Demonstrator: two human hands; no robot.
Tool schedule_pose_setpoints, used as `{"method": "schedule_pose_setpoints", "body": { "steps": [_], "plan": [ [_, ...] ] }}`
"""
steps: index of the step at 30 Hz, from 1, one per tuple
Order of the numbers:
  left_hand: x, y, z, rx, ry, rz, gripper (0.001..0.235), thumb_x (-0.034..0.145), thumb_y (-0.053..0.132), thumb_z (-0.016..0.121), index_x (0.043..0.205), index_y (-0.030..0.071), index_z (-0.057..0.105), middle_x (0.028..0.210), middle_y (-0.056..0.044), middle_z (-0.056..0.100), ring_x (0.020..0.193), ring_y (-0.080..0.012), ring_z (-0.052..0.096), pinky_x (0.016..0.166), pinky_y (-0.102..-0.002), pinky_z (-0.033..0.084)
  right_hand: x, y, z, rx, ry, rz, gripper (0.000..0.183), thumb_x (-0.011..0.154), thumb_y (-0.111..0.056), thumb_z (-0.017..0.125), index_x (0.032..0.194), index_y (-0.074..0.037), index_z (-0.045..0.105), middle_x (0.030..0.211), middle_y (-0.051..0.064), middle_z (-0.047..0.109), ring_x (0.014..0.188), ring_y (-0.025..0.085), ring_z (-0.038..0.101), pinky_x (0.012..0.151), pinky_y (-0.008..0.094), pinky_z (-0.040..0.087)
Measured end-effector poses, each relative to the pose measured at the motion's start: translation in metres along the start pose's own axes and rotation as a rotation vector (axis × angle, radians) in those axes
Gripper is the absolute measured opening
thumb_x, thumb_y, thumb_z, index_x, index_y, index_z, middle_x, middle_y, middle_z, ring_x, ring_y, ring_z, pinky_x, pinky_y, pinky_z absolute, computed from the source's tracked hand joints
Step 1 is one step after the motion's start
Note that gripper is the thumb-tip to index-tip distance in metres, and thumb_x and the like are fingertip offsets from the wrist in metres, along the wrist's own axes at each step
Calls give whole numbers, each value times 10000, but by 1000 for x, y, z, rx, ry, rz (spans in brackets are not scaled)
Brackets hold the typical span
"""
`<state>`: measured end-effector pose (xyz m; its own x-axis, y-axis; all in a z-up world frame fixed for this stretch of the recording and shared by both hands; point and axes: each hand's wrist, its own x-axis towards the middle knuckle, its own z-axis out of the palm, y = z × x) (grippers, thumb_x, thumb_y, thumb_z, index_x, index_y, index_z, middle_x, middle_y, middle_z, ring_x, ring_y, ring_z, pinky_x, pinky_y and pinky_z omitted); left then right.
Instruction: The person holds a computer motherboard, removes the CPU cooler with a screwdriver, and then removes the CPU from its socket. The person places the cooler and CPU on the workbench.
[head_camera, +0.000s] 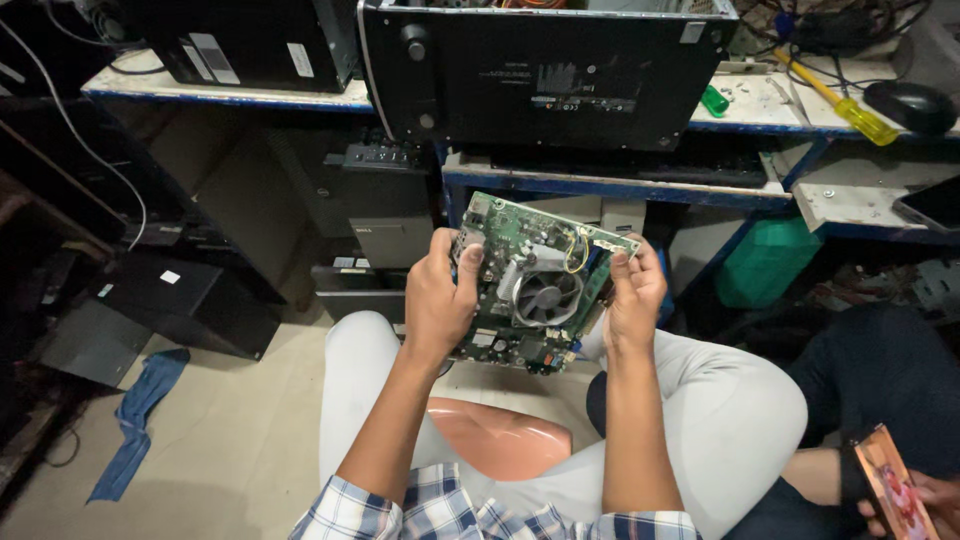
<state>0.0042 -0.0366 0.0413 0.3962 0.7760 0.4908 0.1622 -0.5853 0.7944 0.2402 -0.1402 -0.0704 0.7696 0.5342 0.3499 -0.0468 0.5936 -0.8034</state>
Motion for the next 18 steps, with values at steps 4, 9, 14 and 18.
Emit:
{"method": "schedule_pose_setpoints", "body": {
  "steps": [4,9,14,18],
  "plan": [
    [-1,3,2,-15,3,22,352,1051,370,547,1066,19,567,903,-220,722,859,-448,692,732,-469,531,-1,1,1,-20,32,-60,338,1022,-155,711,1298,-7,584,1215,63,668,1124,127,618,1026,258,467],
    [-2,2,3,-49,-2,-32,381,1041,396,548,1050,18,591,879,-218,715,829,-427,701,706,-442,543,1,-9,3,17,31,22,384,1005,-159,717,1327,-4,577,1210,60,671,1096,129,618,994,266,480],
    [5,-25,5,-94,69,-133,467,1058,476,484,1007,27,602,782,-131,670,713,-267,653,667,-398,508,-2,-33,15,-105,-77,119,523,988,-176,708,1446,-4,526,1262,40,668,1131,111,605,1012,248,462],
    [11,-50,1,-223,187,-210,515,1078,516,446,988,28,583,811,-62,594,767,-150,525,706,-336,467,-8,-62,20,-214,-402,317,649,868,-133,780,1445,16,524,1240,51,674,1114,133,628,959,292,498]
  ]
}}
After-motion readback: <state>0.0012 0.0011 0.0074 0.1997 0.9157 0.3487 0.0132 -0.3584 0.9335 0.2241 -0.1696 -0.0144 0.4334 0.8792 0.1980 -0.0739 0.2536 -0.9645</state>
